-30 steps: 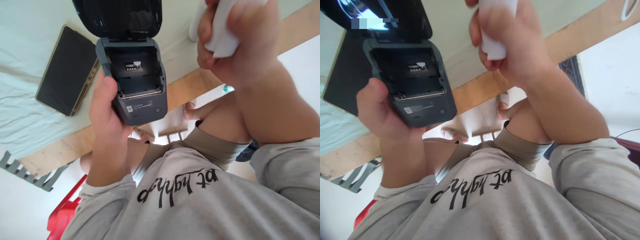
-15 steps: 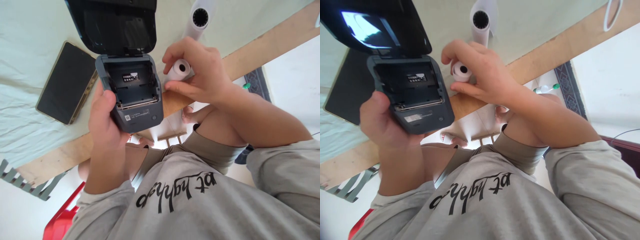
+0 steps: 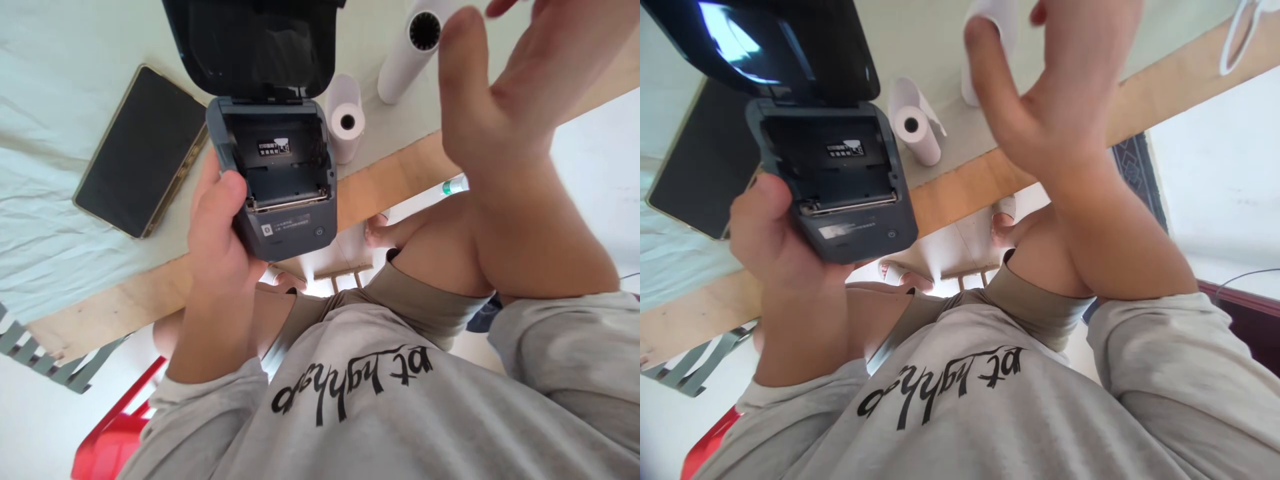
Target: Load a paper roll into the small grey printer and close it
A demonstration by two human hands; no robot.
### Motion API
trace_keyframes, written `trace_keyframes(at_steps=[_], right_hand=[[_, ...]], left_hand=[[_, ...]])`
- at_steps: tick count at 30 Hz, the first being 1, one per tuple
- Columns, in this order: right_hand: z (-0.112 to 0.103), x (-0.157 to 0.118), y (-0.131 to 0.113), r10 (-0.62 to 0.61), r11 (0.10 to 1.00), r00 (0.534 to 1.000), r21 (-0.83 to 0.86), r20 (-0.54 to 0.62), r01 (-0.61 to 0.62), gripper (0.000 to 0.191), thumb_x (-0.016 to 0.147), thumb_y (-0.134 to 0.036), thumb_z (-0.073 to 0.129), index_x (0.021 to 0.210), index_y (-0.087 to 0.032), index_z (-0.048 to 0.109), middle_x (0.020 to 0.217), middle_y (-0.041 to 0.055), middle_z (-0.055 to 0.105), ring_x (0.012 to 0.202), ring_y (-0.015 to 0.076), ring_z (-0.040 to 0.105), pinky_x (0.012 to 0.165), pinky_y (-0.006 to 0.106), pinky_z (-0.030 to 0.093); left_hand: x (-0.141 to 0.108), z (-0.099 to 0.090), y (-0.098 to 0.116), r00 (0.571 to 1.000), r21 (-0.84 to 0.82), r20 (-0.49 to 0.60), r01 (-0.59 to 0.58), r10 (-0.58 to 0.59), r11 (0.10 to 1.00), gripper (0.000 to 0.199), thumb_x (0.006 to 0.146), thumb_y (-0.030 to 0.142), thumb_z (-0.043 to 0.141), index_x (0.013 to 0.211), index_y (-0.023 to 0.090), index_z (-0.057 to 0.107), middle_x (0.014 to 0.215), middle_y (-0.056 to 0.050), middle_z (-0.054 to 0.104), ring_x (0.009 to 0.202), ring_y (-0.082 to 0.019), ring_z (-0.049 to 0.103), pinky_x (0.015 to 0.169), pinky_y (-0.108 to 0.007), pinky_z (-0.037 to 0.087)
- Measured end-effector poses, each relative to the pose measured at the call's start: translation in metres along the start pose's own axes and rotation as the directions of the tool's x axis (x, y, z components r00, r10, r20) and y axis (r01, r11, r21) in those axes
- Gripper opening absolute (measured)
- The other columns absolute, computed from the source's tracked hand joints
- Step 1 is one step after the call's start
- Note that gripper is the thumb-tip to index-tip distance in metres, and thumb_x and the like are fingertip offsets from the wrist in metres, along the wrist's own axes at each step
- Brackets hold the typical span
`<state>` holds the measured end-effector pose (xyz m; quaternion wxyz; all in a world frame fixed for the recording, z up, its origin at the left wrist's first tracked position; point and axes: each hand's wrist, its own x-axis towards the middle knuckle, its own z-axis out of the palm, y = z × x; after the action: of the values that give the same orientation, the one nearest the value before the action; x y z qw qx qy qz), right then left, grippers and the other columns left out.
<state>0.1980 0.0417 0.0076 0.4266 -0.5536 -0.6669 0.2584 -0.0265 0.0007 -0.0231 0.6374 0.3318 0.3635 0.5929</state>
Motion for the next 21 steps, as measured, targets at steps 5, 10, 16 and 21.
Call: trace_keyframes(at_steps=[5, 10, 16, 21], right_hand=[[0.003, 0.018, 0.024, -0.152, 0.844, 0.969, -0.485, 0.195, 0.23, 0.052, 0.076, -0.038, 0.049, 0.124, -0.017, 0.047, 0.121, 0.0021, 0.05, 0.114, 0.015, 0.045, 0.1, 0.027, 0.039], [0.009, 0.02, 0.021, -0.05, 0.839, 0.986, -0.529, 0.161, 0.129, 0.047, 0.073, -0.029, 0.05, 0.119, -0.017, 0.051, 0.118, 0.0069, 0.048, 0.111, 0.0166, 0.044, 0.102, 0.032, 0.037], [0.006, 0.023, 0.023, 0.023, 0.886, 0.996, -0.463, 0.085, 0.019, 0.049, 0.066, -0.03, 0.06, 0.112, -0.016, 0.055, 0.108, 0.002, 0.056, 0.094, 0.0092, 0.046, 0.086, 0.026, 0.037], [0.007, 0.024, 0.02, 0.117, 0.982, 0.992, -0.146, -0.036, -0.121, 0.042, 0.06, -0.023, 0.065, 0.099, -0.012, 0.056, 0.083, -0.0074, 0.054, 0.069, -0.0045, 0.034, 0.06, 0.013, 0.03]], left_hand=[[0.001, 0.0, -0.001, 1.0, -0.012, -0.016, -0.001, 0.0, 1.0, 0.032, 0.074, 0.044, 0.047, 0.093, 0.021, 0.06, 0.089, -0.006, 0.064, 0.086, -0.023, 0.064, 0.069, -0.039, 0.054], [0.001, 0.0, -0.003, 0.999, 0.0, -0.033, 0.011, -0.011, 1.0, 0.036, 0.072, 0.049, 0.046, 0.092, 0.022, 0.059, 0.093, -0.01, 0.066, 0.083, -0.027, 0.064, 0.061, -0.042, 0.053], [0.001, -0.001, -0.003, 1.0, 0.005, -0.011, 0.029, -0.029, 1.0, 0.036, 0.072, 0.05, 0.046, 0.092, 0.022, 0.058, 0.092, -0.01, 0.066, 0.087, -0.028, 0.064, 0.069, -0.045, 0.053], [0.003, -0.007, -0.003, 0.999, -0.018, 0.036, 0.036, -0.035, 0.999, 0.036, 0.072, 0.048, 0.047, 0.095, 0.022, 0.057, 0.095, -0.01, 0.065, 0.09, -0.028, 0.063, 0.071, -0.046, 0.053]])
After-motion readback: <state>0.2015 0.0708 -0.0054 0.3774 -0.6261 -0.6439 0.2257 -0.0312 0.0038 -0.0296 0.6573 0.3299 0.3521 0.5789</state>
